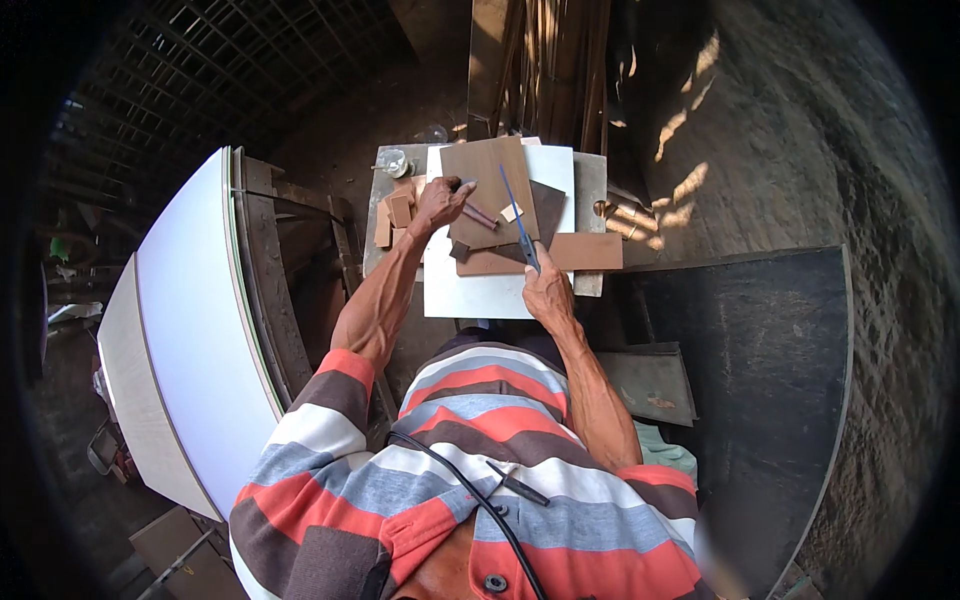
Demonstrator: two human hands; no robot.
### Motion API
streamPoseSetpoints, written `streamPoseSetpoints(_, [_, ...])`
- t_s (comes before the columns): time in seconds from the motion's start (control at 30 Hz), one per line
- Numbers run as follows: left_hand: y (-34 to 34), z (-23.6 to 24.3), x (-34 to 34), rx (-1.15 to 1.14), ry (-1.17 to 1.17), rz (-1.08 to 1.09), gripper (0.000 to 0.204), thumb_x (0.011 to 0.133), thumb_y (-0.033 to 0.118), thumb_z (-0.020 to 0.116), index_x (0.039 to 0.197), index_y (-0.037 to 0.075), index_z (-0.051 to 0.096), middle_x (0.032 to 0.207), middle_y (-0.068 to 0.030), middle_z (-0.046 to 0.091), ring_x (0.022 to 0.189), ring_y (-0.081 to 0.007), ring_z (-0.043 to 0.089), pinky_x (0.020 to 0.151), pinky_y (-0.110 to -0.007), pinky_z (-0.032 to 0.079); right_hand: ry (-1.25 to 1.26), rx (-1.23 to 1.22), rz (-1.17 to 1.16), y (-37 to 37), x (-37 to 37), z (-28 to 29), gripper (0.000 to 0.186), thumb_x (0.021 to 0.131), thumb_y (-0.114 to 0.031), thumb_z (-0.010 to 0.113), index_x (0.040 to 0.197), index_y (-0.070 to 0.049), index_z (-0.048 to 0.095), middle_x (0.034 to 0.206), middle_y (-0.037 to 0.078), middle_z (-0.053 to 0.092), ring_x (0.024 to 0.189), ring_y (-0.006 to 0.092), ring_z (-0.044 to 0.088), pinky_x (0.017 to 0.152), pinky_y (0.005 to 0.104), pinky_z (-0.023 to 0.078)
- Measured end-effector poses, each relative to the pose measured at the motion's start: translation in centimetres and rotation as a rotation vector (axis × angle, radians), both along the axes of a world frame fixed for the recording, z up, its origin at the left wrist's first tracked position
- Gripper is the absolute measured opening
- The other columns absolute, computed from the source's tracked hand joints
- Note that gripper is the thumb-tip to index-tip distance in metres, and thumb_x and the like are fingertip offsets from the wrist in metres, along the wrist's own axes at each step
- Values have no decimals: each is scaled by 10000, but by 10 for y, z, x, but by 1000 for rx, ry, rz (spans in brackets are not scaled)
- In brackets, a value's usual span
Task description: The person uses a utility knife to cut small rectangular pieces of wood on a white workbench. They hold the wood with one hand and carefully slice along the edges with the other, separating smaller pieces from larger blocks. The cut pieces are placed on the table as the process continues.
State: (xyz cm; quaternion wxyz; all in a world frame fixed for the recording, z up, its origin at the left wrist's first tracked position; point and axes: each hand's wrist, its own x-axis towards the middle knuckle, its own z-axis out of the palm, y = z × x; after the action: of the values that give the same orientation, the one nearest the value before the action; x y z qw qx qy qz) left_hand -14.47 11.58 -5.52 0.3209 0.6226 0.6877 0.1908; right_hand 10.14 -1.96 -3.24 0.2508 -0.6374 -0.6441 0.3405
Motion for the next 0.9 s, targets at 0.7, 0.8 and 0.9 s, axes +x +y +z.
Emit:
streamPoseSetpoints(0.7, [26,-51,22,-53,27,119,370,844,312,684,1058,12,714,954,-245,721,924,-419,697,827,-481,543,-195,43,-187,40,3,-92,374,940,-164,611,1268,1,537,1172,204,551,1116,401,540,896,520,466])
streamPoseSetpoints(0.8, [29,-61,25,48,70,86,355,862,275,654,1071,-8,697,949,-244,721,897,-425,699,810,-491,546,-285,-2,-178,46,-2,-92,398,921,-186,640,1269,-19,542,1167,190,546,1120,389,540,893,517,474])
streamPoseSetpoints(0.9, [30,-72,25,103,147,24,290,877,213,638,1096,32,696,1003,-203,713,976,-379,658,852,-475,498,-325,-65,-177,52,-6,-90,425,903,-208,665,1276,-44,544,1166,178,540,1122,381,545,896,514,482])
